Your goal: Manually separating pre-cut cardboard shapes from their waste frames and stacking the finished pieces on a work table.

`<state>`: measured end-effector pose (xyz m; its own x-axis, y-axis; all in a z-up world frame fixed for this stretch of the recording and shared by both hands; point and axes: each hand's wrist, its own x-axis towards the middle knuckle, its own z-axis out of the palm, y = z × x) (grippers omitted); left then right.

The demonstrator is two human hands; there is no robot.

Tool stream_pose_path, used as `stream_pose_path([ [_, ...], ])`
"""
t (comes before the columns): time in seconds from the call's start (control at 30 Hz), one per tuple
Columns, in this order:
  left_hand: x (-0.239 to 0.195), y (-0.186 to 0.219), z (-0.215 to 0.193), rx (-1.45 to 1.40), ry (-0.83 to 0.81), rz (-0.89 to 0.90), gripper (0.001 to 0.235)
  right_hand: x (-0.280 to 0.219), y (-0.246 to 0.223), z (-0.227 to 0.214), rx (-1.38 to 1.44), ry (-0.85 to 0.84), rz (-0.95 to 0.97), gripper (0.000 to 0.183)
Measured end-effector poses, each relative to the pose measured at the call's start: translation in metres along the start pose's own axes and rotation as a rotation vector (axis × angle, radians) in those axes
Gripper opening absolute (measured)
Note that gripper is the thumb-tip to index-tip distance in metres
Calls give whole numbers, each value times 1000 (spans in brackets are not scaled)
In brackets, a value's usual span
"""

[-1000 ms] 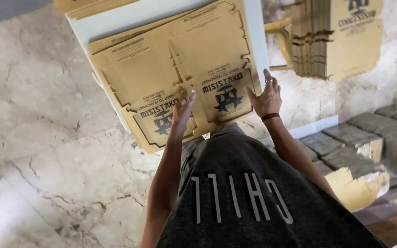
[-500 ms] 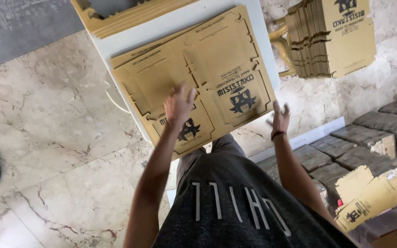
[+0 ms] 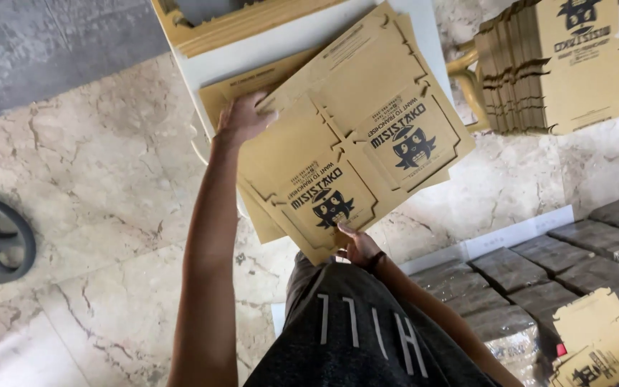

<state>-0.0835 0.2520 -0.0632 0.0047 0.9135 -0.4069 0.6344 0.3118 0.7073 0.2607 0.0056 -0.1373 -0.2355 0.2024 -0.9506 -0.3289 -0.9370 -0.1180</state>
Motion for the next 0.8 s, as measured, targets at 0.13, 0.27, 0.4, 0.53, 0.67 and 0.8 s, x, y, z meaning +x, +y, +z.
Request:
stream_pose_path([
  [0.13, 18, -47, 17, 82, -134, -119, 50, 14, -8, -38, -6, 43, -101, 71],
  [0.27, -7, 17, 12, 107, -209, -175, 71, -11, -30, -40, -104, 7, -132, 81],
  [0.4, -27, 85, 5, 132, -188, -98, 59, -9, -25, -47, -112, -4, -198, 69],
  [0.53, -25, 130, 16, 142, -249, -30, 52, -61, -37, -21, -70, 0, -278, 67],
  [0.67, -33, 159, 12, 89, -311, 5, 47, -92, -45, -21, -80, 118, -371, 69],
  [0.8, -66, 152, 18, -36, -220, 110, 40, -88, -49, -59, -250, 175, -402, 72],
])
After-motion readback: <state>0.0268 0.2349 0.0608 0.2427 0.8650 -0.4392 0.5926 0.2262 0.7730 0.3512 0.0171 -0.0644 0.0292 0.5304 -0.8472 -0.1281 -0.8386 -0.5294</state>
